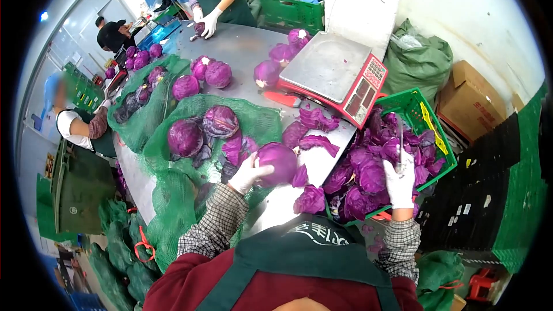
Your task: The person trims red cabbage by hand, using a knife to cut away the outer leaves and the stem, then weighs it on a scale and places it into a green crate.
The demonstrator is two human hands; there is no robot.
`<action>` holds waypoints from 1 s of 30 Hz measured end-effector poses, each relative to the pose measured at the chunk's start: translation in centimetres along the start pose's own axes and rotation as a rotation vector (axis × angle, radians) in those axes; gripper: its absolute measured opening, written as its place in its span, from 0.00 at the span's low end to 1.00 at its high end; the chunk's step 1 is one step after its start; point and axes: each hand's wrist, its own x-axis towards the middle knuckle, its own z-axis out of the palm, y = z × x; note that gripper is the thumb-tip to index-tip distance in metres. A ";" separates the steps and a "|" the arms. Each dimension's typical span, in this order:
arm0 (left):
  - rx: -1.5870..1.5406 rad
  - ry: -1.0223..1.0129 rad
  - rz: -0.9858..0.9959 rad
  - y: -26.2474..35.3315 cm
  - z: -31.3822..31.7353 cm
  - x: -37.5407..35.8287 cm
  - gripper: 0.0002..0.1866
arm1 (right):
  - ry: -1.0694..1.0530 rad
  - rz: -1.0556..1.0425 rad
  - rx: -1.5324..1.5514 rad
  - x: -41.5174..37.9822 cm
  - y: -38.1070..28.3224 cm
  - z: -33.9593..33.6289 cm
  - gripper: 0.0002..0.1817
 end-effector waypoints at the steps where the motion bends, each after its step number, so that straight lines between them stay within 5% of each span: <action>1: 0.079 -0.015 0.084 2.4 2.8 -1.0 0.45 | -0.034 -0.028 0.148 -0.1 0.1 1.2 0.19; 4: 0.097 -0.035 0.051 3.4 5.0 -1.3 0.44 | -0.363 0.072 0.167 -2.4 -3.3 5.8 0.16; 6: -0.157 -0.062 0.027 1.6 4.6 -0.9 0.44 | -0.496 0.066 0.144 -4.1 -5.7 8.5 0.31; 7: -0.248 -0.069 0.035 1.9 5.3 -1.6 0.44 | -0.477 0.137 0.528 -5.4 -5.4 10.8 0.36; 8: -0.291 -0.084 0.064 1.6 5.2 -1.9 0.44 | -0.494 0.007 0.168 -6.1 -5.2 11.1 0.34; 11: -0.447 -0.113 0.066 1.4 4.9 -2.9 0.46 | -0.670 0.277 0.226 -6.1 -6.1 11.3 0.23; 15: -0.734 -0.207 -0.026 1.3 4.8 -3.1 0.47 | -0.555 -0.057 0.196 -5.3 -5.3 10.6 0.13; 18: -1.211 -0.210 -0.182 4.1 8.2 -3.8 0.41 | -0.434 0.148 0.335 -2.7 -6.1 8.5 0.10; 20: -0.828 -0.279 -0.054 5.2 9.1 -4.7 0.40 | -0.313 0.032 0.025 -0.6 -4.2 6.9 0.15; 21: -0.282 -0.204 0.177 6.2 10.0 -5.5 0.41 | -0.232 -0.042 -0.011 0.1 -2.7 6.3 0.19; 24: -1.401 -0.380 -0.252 2.6 8.5 -3.4 0.45 | -0.241 -0.133 -0.006 0.4 -3.2 5.7 0.34; 26: -1.106 -0.182 -0.262 0.8 6.9 -2.4 0.47 | -0.563 0.013 0.029 -0.4 -8.4 5.7 0.35; 28: -0.973 -0.176 -0.185 0.8 7.6 -2.8 0.46 | -0.609 -0.059 0.369 -2.6 -8.9 8.0 0.33; 29: -0.911 -0.186 -0.137 0.6 7.5 -2.8 0.46 | -0.485 -0.449 0.096 -2.5 -9.2 8.6 0.26; 30: -0.848 -0.192 -0.087 0.6 7.3 -2.9 0.45 | -0.493 -0.379 0.263 -2.9 -8.6 9.2 0.25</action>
